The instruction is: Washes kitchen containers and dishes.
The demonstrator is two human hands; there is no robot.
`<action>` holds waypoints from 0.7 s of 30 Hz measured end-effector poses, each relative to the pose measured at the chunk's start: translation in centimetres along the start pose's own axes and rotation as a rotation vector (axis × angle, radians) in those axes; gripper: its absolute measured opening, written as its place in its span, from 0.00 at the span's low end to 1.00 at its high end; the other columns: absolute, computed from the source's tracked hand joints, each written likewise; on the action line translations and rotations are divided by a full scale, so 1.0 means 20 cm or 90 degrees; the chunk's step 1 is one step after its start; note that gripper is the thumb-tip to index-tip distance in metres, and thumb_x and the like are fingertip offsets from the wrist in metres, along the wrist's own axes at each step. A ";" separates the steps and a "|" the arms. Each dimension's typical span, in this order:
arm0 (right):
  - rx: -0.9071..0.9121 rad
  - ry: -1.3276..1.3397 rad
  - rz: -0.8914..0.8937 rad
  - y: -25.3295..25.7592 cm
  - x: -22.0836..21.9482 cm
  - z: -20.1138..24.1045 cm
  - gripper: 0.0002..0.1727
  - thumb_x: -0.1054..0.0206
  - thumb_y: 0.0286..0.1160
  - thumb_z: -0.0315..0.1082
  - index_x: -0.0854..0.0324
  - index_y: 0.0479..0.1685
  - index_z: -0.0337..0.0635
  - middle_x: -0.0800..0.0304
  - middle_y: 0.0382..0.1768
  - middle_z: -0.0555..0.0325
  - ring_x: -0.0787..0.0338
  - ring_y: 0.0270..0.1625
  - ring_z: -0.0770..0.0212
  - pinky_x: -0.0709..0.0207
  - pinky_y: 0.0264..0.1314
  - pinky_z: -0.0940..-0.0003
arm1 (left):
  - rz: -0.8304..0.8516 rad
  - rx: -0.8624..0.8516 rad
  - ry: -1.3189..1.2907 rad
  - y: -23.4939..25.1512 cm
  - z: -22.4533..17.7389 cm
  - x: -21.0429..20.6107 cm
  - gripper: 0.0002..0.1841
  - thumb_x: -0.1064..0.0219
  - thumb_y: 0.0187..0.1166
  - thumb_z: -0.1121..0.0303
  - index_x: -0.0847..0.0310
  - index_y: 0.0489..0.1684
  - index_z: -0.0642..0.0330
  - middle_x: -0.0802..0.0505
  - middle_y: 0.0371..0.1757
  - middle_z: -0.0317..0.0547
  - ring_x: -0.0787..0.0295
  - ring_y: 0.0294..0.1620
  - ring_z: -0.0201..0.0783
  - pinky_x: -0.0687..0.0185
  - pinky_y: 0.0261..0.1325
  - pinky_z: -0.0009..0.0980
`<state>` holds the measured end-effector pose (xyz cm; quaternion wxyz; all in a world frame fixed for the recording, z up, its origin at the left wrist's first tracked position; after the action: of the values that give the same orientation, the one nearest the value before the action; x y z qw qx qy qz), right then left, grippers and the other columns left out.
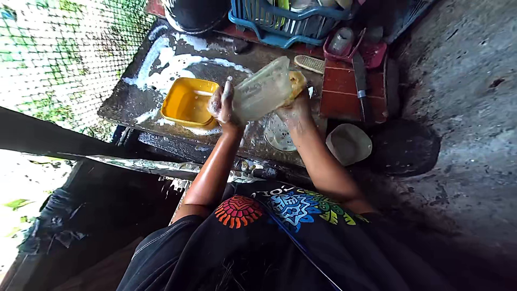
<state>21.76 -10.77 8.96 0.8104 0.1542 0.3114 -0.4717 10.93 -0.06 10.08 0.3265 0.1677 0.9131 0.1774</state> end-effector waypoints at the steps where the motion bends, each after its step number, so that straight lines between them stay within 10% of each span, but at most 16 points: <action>1: 0.048 -0.048 -0.032 -0.02 0.00 0.02 0.15 0.56 0.94 0.37 0.29 0.65 0.43 0.17 0.53 0.57 0.16 0.57 0.65 0.18 0.62 0.62 | -0.013 0.074 -0.019 -0.04 0.05 0.01 0.14 0.47 0.86 0.71 0.17 0.31 0.57 0.12 0.29 0.29 0.14 0.35 0.22 0.15 0.45 0.25; 6: 0.274 -0.225 -0.152 -0.05 -0.03 0.14 0.11 0.52 0.91 0.32 0.25 0.47 0.41 0.21 0.34 0.66 0.19 0.38 0.75 0.19 0.44 0.76 | 0.024 0.399 -0.108 -0.14 0.26 0.06 0.21 0.64 0.96 0.56 0.25 0.65 0.52 0.10 0.51 0.35 0.13 0.54 0.28 0.15 0.61 0.33; 10: 0.703 -0.531 0.063 -0.04 0.03 0.20 0.11 0.42 0.80 0.30 0.21 0.33 0.31 0.15 0.30 0.55 0.12 0.37 0.71 0.16 0.44 0.72 | 0.156 0.627 -0.028 -0.09 0.09 -0.05 0.34 0.68 0.93 0.41 0.34 0.82 0.53 0.15 0.69 0.52 0.15 0.65 0.49 0.15 0.60 0.54; 13: 0.872 -0.689 0.276 -0.10 -0.01 0.16 0.12 0.37 0.76 0.35 0.17 0.30 0.35 0.11 0.26 0.47 0.09 0.31 0.58 0.17 0.33 0.66 | 0.222 0.688 -0.042 -0.07 -0.04 -0.12 0.33 0.69 0.91 0.39 0.20 0.54 0.51 0.06 0.42 0.40 0.08 0.44 0.36 0.10 0.47 0.41; 16: 0.707 -0.545 0.304 -0.16 -0.03 0.12 0.12 0.40 0.78 0.33 0.18 0.32 0.34 0.11 0.27 0.53 0.10 0.32 0.70 0.16 0.36 0.75 | 0.204 0.569 0.022 -0.09 -0.02 -0.07 0.12 0.54 0.87 0.72 0.23 0.45 0.57 0.09 0.35 0.35 0.11 0.36 0.27 0.12 0.43 0.28; 18: 0.457 -0.385 0.255 -0.16 -0.04 0.14 0.09 0.42 0.82 0.32 0.21 0.40 0.37 0.10 0.33 0.62 0.10 0.33 0.72 0.12 0.37 0.72 | 0.188 0.469 0.012 -0.10 0.07 0.01 0.19 0.56 0.85 0.78 0.33 0.71 0.67 0.07 0.50 0.45 0.09 0.47 0.32 0.13 0.54 0.32; 21: 0.344 -0.442 0.128 -0.07 -0.07 0.23 0.13 0.46 0.83 0.29 0.26 0.58 0.29 0.15 0.47 0.55 0.13 0.45 0.69 0.15 0.50 0.68 | 0.176 0.440 0.026 -0.09 0.09 0.04 0.24 0.58 0.86 0.75 0.45 0.82 0.65 0.10 0.58 0.50 0.09 0.53 0.37 0.13 0.58 0.36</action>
<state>21.59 -13.04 13.46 0.8395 0.2221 -0.1294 -0.4787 11.16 -0.98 7.56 0.2052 0.3860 0.8943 -0.0959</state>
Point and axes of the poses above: each hand's wrist, its own y-axis towards the middle knuckle, its own x-axis out of the back of the hand, z = x × y, the point moved 2 cm from there along y, towards the middle knuckle
